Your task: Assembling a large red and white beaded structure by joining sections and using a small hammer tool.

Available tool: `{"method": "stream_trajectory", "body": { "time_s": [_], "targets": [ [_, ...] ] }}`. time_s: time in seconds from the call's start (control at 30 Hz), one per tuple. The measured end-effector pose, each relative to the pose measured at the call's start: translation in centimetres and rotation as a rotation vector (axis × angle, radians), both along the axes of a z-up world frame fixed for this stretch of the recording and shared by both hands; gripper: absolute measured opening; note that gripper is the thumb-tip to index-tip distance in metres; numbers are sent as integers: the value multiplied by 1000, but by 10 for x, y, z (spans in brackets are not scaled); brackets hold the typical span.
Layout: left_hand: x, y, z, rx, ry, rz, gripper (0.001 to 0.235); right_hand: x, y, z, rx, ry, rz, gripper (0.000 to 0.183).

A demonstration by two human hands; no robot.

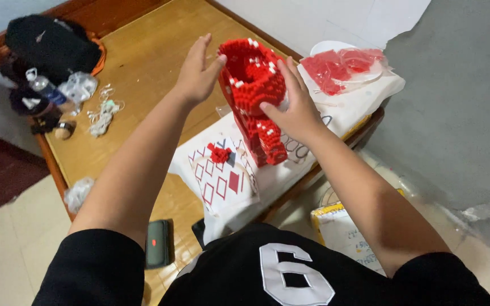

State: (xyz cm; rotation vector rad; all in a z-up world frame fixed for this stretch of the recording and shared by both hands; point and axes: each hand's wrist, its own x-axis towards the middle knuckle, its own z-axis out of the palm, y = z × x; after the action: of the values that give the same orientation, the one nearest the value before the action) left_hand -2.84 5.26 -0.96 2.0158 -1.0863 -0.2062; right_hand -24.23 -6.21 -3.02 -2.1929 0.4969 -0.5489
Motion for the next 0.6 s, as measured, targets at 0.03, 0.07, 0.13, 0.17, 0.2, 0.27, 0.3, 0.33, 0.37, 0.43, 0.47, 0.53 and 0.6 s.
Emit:
{"method": "stream_trajectory", "body": {
  "time_s": [0.03,0.07,0.13,0.17,0.2,0.27,0.3,0.33,0.37,0.43,0.47,0.53,0.6],
  "targets": [
    [10,-4,-1,1,-1,-16,61,8,1,-2,1,-1,-16,86],
    [20,-7,-2,54,-33,-54,66,15,2,-4,-48,11,-48,96],
    [41,-17,-14,109,-62,-107,72,27,7,-7,-95,31,-94,107],
    [52,-23,-25,82,-136,-182,69,32,9,-8,-97,46,-132,106],
    [63,-30,-36,54,-210,-257,66,37,11,-10,-98,62,-170,106],
    [64,-35,-55,-16,-105,-246,66,40,18,-9,-69,42,-203,104],
    [64,-37,-64,-82,-4,-220,65,42,21,-9,-41,17,-223,102],
    [65,-36,-65,-81,1,-231,65,43,17,-19,-39,22,-234,102],
    [66,-35,-67,-104,45,-248,65,44,14,-29,-106,-49,-235,103],
    [65,-33,-70,-127,96,-274,65,44,12,-37,-175,-114,-244,104],
    [64,-32,-72,-121,105,-273,64,43,13,-35,-160,-92,-243,103],
    [62,-32,-72,-120,114,-280,64,41,15,-30,-150,-70,-250,102],
    [62,-32,-71,-116,109,-289,65,40,17,-25,-115,-33,-249,102]
  ]
}}
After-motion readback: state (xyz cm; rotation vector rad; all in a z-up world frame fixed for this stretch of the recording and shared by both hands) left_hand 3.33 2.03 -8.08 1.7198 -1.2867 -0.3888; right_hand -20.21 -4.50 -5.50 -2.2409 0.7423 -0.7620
